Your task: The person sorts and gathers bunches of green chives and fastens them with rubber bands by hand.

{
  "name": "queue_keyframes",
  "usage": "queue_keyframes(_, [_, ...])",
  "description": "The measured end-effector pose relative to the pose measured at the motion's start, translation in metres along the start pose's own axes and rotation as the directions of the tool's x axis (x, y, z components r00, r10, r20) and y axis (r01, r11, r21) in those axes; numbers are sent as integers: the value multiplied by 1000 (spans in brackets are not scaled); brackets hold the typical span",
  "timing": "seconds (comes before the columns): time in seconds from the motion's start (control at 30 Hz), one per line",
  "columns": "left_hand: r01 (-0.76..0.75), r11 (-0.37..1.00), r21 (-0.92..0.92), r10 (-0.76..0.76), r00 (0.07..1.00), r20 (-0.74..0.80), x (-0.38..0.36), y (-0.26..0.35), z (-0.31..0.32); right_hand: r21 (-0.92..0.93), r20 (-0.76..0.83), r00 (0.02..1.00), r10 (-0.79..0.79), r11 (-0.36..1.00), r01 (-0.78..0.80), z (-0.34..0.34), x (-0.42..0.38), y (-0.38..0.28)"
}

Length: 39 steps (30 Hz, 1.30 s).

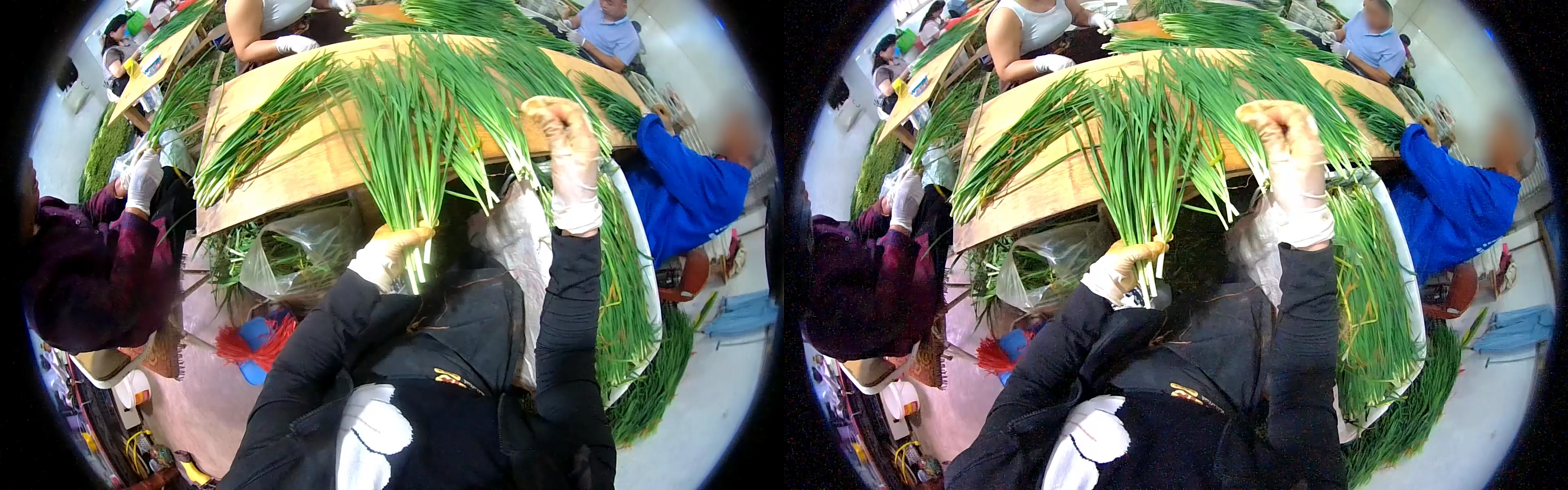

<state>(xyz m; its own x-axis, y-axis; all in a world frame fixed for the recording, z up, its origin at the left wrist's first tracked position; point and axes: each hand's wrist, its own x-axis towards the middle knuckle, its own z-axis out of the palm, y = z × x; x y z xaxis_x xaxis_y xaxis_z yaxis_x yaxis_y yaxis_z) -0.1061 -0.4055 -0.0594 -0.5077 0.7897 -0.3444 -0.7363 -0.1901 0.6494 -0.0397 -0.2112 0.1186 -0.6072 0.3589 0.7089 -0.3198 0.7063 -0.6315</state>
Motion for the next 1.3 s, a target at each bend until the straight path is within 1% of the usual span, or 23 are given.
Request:
queue_keyframes(0.1, [-26,1000,-18,26,998,51,0,2,-1,141,397,900,177,958,-251,7,-28,30])
queue_keyframes(0.17, [61,991,-120,-46,991,126,-6,11,2,-420,544,769,336,902,-97,20,-53,32])
queue_keyframes(0.2, [86,982,-169,-48,975,215,-3,10,-3,-559,532,818,217,816,147,29,-67,32])
queue_keyframes(0.27, [83,979,-187,-39,973,227,-8,16,-4,-734,531,828,183,587,341,45,-83,45])
queue_keyframes(0.33, [60,979,-196,-10,969,246,-12,22,-8,-854,456,839,296,411,319,57,-96,103])
queue_keyframes(0.37, [13,985,-172,33,964,263,-17,28,-7,-856,404,840,362,473,208,47,-90,113])
queue_keyframes(0.43, [21,956,-294,83,938,337,-24,34,-10,-584,138,893,428,763,-275,24,-87,131])
queue_keyframes(0.5, [-3,949,-314,103,947,303,-22,35,-18,-160,105,514,852,524,-836,4,-68,148])
queue_keyframes(0.53, [-8,965,-262,87,953,291,-19,34,-18,-160,105,514,851,524,-836,-2,-68,151])
queue_keyframes(0.6, [13,987,-163,32,962,272,-8,29,-19,-644,205,737,644,656,-394,-8,-68,156])
queue_keyframes(0.63, [13,996,-90,10,969,246,-6,27,-17,-645,209,736,644,657,-390,-2,-63,137])
queue_keyframes(0.7, [47,997,-63,-33,976,215,-2,21,-10,-689,56,942,330,696,-203,10,-60,88])
queue_keyframes(0.73, [60,997,-50,-50,984,171,3,15,-11,-570,153,924,351,795,-208,12,-64,64])
queue_keyframes(0.77, [61,997,-52,-51,984,172,4,13,-10,-121,237,815,528,849,-515,20,-78,55])
queue_keyframes(0.8, [87,995,-58,-78,987,142,5,12,-9,54,361,730,581,768,-638,29,-92,59])
queue_keyframes(0.83, [112,992,-63,-105,988,111,5,11,-9,-372,365,765,530,837,-402,37,-97,57])
queue_keyframes(0.9, [94,995,-39,-89,989,122,7,10,-10,-325,174,944,280,922,-213,56,-110,69])
queue_keyframes(0.97, [111,994,-13,-109,988,105,4,11,-10,-143,93,985,148,981,-134,70,-102,83])
queue_keyframes(1.03, [107,994,-12,-105,988,110,4,10,-12,-281,116,992,50,960,-16,67,-88,85])
queue_keyframes(1.1, [142,987,-81,-134,986,94,2,10,-13,-223,272,850,452,888,-401,62,-79,96])
queue_keyframes(1.13, [164,977,-139,-140,976,169,0,12,-14,-165,366,623,691,707,-688,60,-75,88])
queue_keyframes(1.27, [135,966,-219,-78,965,251,-5,9,-24,-133,484,294,824,402,-906,70,-76,88])
queue_keyframes(1.3, [138,966,-219,-81,965,249,-7,9,-24,-42,529,279,802,353,-935,75,-78,84])
